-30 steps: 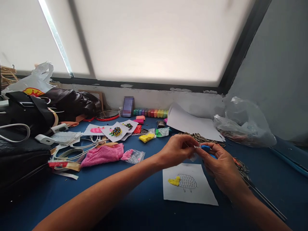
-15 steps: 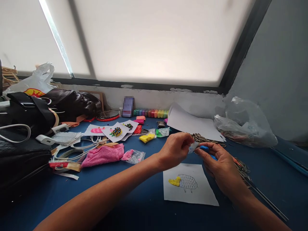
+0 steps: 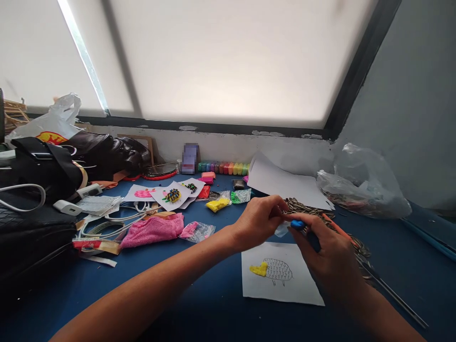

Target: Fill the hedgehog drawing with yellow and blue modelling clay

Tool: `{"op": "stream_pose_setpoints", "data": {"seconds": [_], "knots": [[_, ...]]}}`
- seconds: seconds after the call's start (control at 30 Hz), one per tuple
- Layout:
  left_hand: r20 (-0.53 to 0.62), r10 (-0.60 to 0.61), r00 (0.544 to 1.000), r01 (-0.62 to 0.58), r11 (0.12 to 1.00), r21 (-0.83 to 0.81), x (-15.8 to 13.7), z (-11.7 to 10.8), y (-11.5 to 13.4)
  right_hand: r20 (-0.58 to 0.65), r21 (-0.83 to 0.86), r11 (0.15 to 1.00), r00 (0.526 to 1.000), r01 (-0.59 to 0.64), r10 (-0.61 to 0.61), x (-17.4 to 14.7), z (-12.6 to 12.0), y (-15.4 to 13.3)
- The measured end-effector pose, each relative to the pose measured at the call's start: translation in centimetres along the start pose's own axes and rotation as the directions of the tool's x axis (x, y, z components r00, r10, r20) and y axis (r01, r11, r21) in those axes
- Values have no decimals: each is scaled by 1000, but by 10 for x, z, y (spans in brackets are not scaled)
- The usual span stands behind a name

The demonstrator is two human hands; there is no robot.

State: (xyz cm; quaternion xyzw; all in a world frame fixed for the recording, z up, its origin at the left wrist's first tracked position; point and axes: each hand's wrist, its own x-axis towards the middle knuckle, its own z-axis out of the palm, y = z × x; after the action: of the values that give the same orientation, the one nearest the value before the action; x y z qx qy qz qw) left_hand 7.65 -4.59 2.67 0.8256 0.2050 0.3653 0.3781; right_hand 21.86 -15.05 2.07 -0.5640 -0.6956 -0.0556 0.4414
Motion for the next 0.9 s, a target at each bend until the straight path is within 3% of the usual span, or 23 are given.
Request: {"op": "stream_pose_setpoints", "data": {"seconds": [0.2, 0.37, 0.5, 0.7, 0.9], "knots": [[-1, -1, 1000, 1, 998, 60, 0, 0, 2, 56, -149, 959, 971, 239, -234, 1, -3, 7], [-37, -24, 999, 26, 998, 60, 1, -2, 3, 81, -230, 907, 935, 354, -345, 1, -3, 8], [-75, -20, 997, 26, 997, 76, 1, -3, 3, 80, -278, 886, 928, 371, -364, 0, 1, 9], [-66, 42, 997, -34, 993, 113, -1, 3, 4, -26, -391, 877, 950, 278, -313, -1, 5, 13], [-59, 82, 995, -72, 984, 161, -2, 4, 2, 44, -447, 828, 933, 338, -357, 1, 2, 12]]}}
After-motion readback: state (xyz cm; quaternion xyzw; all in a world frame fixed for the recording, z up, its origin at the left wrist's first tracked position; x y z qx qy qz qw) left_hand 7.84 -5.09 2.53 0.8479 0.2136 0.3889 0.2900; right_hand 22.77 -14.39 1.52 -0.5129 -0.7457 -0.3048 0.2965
